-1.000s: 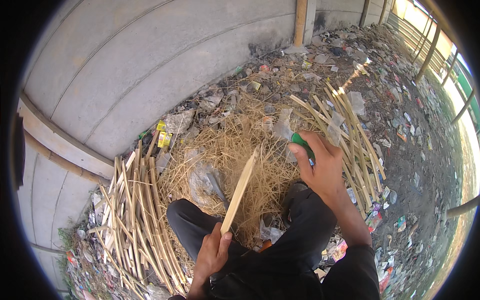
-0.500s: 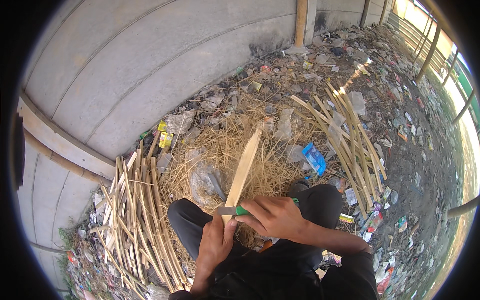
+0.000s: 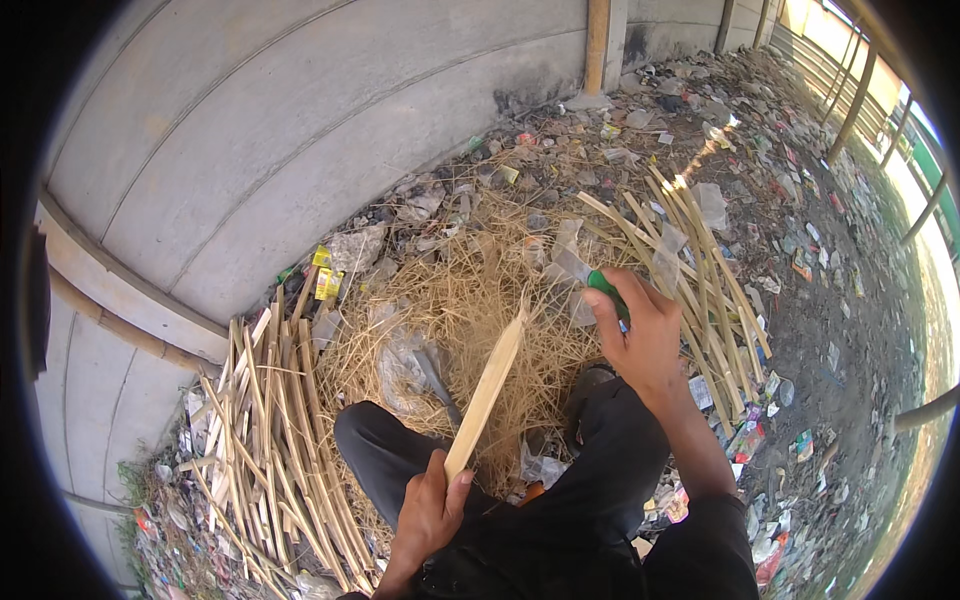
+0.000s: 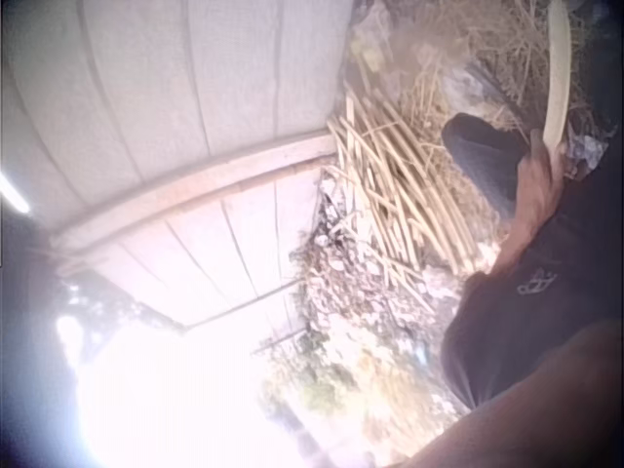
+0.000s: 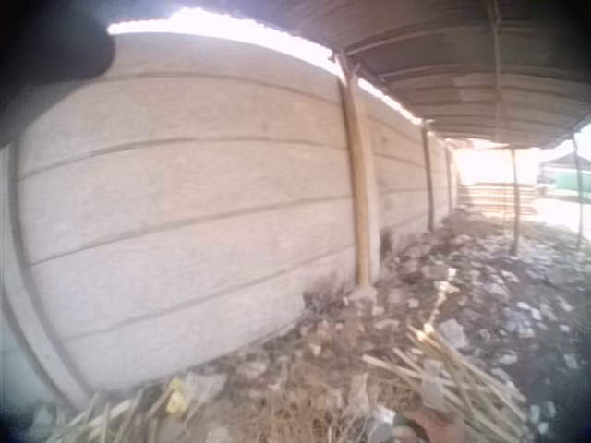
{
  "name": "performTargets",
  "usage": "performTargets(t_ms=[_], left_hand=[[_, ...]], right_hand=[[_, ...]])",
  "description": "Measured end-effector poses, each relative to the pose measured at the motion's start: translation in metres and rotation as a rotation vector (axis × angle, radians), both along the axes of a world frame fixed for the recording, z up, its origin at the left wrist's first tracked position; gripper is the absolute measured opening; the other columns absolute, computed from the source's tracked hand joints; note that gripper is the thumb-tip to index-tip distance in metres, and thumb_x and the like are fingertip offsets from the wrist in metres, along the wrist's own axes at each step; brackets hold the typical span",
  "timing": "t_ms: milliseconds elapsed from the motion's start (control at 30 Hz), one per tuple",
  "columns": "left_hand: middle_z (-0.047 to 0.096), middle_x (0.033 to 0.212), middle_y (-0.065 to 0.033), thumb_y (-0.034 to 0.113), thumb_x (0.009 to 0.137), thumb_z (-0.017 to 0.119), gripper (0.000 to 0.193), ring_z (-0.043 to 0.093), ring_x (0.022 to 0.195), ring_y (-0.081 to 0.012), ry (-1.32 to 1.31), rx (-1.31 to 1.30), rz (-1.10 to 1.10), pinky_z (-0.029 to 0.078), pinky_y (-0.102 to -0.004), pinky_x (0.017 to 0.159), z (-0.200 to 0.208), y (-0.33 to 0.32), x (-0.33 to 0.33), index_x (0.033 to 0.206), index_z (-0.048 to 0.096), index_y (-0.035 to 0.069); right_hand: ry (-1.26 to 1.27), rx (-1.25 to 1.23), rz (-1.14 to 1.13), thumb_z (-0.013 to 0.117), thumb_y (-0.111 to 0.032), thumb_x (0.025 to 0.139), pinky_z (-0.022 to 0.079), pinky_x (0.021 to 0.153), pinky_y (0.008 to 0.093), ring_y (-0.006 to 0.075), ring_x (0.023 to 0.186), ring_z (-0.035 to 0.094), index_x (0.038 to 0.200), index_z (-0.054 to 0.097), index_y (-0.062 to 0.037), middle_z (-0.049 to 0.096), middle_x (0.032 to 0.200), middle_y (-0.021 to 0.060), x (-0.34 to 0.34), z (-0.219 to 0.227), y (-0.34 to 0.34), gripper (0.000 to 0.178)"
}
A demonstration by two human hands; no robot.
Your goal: The person sits on the ground and uses a utility knife to shave the surface of a long bamboo stick. They hold the stick with their left hand and scrape the blade along its length with their right hand, removing thin strips of material.
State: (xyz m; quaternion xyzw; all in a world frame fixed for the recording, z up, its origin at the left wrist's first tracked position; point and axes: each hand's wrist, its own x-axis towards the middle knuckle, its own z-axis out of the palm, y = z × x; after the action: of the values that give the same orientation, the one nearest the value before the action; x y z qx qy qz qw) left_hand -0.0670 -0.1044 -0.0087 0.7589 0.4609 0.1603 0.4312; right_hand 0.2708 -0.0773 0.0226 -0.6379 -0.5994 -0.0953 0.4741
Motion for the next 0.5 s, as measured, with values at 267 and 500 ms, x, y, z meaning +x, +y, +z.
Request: performTargets(t_ms=[267, 500], left_hand=[[0.067, 0.070, -0.0283, 0.036, 0.109, 0.070, 0.053, 0.071, 0.068, -0.0499, -0.033, 0.207, 0.071, 0.053, -0.0548, 0.060, 0.009, 0.016, 0.019, 0.120, 0.056, -0.014], [0.066, 0.063, -0.0236, 0.043, 0.102, 0.080, 0.062, 0.071, 0.058, -0.0459, -0.034, 0.276, 0.051, 0.053, -0.0509, 0.051, 0.004, 0.025, 0.025, 0.117, 0.056, -0.012]], right_hand=[[-0.166, -0.160, 0.348, 0.084, -0.031, 0.097, 0.056, 0.056, 0.0363, 0.0240, 0.066, 0.073, 0.112, 0.072, -0.0079, 0.074, 0.089, 0.0063, -0.061, -0.021, -0.025, 0.030], [-0.205, -0.168, 0.432, 0.081, -0.036, 0.099, 0.055, 0.054, 0.0334, 0.0201, 0.060, 0.070, 0.111, 0.070, -0.0116, 0.066, 0.078, 0.0026, -0.087, -0.033, -0.033, 0.029]])
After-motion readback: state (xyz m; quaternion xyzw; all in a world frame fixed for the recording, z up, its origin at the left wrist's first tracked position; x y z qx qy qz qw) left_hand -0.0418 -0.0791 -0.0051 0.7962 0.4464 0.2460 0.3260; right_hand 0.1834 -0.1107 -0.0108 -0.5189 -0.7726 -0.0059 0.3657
